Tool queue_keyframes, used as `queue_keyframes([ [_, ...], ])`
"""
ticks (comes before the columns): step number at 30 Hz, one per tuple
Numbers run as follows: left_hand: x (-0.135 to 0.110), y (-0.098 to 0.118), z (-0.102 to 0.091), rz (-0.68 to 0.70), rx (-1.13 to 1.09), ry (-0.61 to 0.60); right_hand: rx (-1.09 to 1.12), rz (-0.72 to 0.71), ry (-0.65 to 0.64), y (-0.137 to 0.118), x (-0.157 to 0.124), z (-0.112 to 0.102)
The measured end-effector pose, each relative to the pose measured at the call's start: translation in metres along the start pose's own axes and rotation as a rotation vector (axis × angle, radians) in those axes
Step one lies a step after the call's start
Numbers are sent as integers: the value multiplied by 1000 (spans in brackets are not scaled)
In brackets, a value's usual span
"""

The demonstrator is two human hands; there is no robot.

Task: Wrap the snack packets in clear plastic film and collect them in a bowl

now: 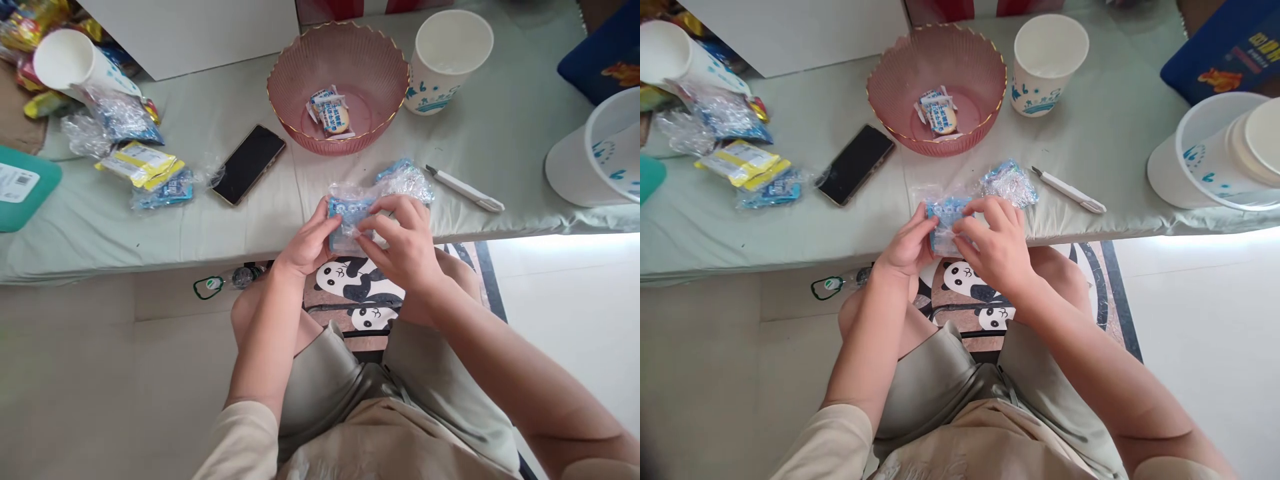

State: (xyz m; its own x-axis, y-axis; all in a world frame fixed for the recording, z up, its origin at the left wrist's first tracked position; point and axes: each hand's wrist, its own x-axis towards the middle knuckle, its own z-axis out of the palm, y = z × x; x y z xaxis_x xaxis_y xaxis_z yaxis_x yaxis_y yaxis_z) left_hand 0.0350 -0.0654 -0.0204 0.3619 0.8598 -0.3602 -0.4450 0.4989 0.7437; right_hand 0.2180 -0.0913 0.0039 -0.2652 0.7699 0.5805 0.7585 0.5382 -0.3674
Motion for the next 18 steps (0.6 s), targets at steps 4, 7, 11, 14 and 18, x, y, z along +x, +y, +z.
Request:
queue_keyframes([
  [4,8,1,15,36,-32,50,78,-18,176,1,-6,-2],
  [7,16,1,21,90,-74,98,122,-36,171,-2,-6,-8],
  [11,22,6,19,164,-189,229,151,-94,158,-11,-15,-14],
  [14,21,13,15,131,-260,329,167,-132,49,-13,-32,-21],
  [18,19,15,12,120,-241,322,215,-57,-187,-7,-53,-32],
])
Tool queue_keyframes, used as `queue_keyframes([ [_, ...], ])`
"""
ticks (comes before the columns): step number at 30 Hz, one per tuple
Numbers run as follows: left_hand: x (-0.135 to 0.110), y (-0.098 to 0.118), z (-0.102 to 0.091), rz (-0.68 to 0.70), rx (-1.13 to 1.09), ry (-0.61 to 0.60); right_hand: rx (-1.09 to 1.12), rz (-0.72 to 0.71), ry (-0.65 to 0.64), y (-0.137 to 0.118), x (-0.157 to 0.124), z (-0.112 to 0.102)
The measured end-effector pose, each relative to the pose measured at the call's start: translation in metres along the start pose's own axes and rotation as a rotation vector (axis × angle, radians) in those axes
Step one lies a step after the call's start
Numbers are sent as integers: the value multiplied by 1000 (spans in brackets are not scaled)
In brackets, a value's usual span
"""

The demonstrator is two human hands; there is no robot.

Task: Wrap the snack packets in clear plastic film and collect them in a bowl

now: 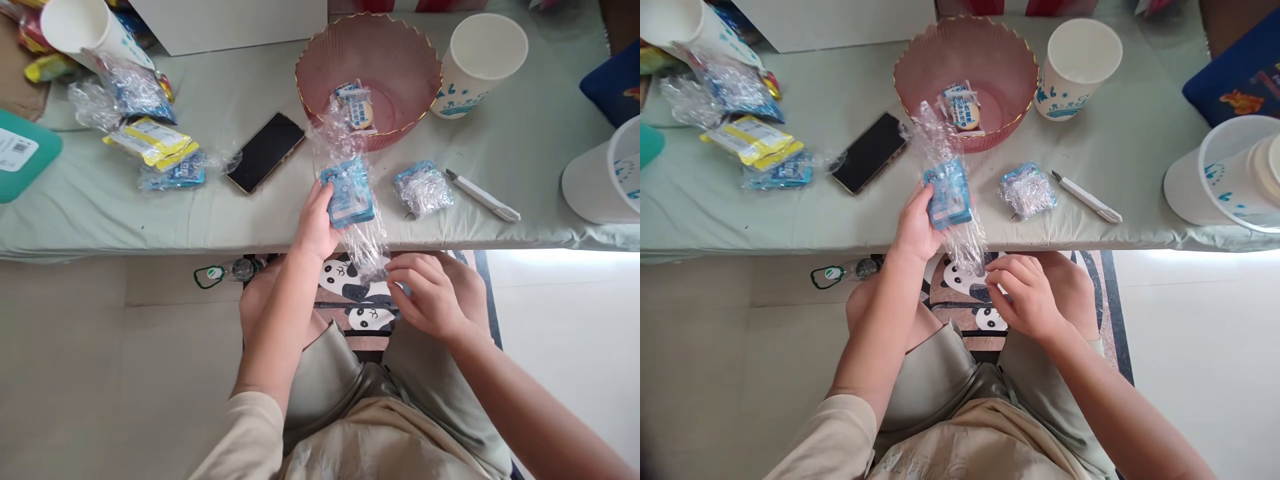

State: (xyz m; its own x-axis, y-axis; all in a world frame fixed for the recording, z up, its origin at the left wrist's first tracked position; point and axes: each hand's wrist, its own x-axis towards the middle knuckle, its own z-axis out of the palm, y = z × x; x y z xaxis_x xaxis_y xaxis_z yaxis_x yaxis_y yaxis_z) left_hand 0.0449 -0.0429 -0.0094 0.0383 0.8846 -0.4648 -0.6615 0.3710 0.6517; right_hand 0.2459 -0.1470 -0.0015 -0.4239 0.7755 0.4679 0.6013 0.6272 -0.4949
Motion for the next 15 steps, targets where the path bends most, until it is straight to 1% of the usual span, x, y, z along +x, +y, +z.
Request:
queue_keyframes([
  [2,0,-2,-2,23,74,-29,82,143,-47,3,-3,-3],
  [4,0,-5,-3,56,171,-58,175,353,13,7,4,-3],
  [6,-1,-9,-4,94,260,-98,287,548,91,11,19,2],
  [7,-2,-10,-5,106,296,-127,353,615,116,14,29,5],
  [9,-5,-12,-5,104,350,-186,457,683,142,19,50,13],
  [11,-7,-13,-6,88,388,-224,491,720,153,22,68,18],
  [13,-9,-13,-6,88,406,-217,503,746,166,24,78,19],
  [15,-10,-13,-4,113,404,-185,535,755,198,24,80,17],
])
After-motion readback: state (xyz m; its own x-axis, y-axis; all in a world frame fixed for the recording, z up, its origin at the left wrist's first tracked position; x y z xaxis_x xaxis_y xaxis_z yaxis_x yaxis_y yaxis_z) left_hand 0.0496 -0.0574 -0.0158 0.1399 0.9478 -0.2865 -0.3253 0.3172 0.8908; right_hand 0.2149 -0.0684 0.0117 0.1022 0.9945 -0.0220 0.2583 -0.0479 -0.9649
